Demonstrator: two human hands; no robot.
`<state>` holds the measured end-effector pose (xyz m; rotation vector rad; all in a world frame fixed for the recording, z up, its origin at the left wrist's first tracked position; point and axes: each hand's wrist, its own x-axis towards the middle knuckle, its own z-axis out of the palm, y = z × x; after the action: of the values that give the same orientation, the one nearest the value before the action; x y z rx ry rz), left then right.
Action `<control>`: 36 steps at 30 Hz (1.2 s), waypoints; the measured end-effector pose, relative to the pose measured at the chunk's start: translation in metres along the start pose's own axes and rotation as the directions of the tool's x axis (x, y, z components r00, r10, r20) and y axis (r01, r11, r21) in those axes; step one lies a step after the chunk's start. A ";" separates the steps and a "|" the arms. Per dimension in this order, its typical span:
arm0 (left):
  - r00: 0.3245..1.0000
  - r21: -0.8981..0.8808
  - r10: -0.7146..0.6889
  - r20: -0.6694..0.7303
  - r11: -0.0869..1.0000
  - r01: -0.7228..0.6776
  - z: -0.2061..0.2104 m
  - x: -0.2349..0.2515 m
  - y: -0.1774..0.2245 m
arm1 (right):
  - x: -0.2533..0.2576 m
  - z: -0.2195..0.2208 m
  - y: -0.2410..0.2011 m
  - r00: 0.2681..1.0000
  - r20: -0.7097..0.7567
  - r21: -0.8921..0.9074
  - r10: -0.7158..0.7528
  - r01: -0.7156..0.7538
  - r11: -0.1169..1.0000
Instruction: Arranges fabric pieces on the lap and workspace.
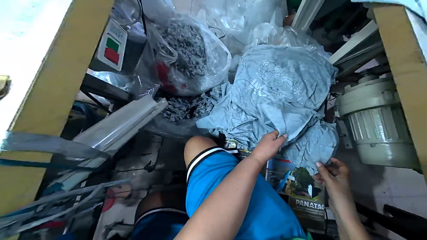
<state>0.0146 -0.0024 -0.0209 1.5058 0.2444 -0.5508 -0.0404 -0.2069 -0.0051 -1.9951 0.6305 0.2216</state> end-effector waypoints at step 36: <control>0.984 -0.348 -0.078 -0.163 0.937 0.017 -0.003 0.000 0.003 | 0.037 -0.017 -0.003 0.934 0.186 -0.594 -0.304 0.354 0.722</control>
<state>0.0166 0.0000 -0.0182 1.2061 0.4902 -0.3896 -0.0096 -0.2333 -0.0095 -2.6848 0.1287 0.3137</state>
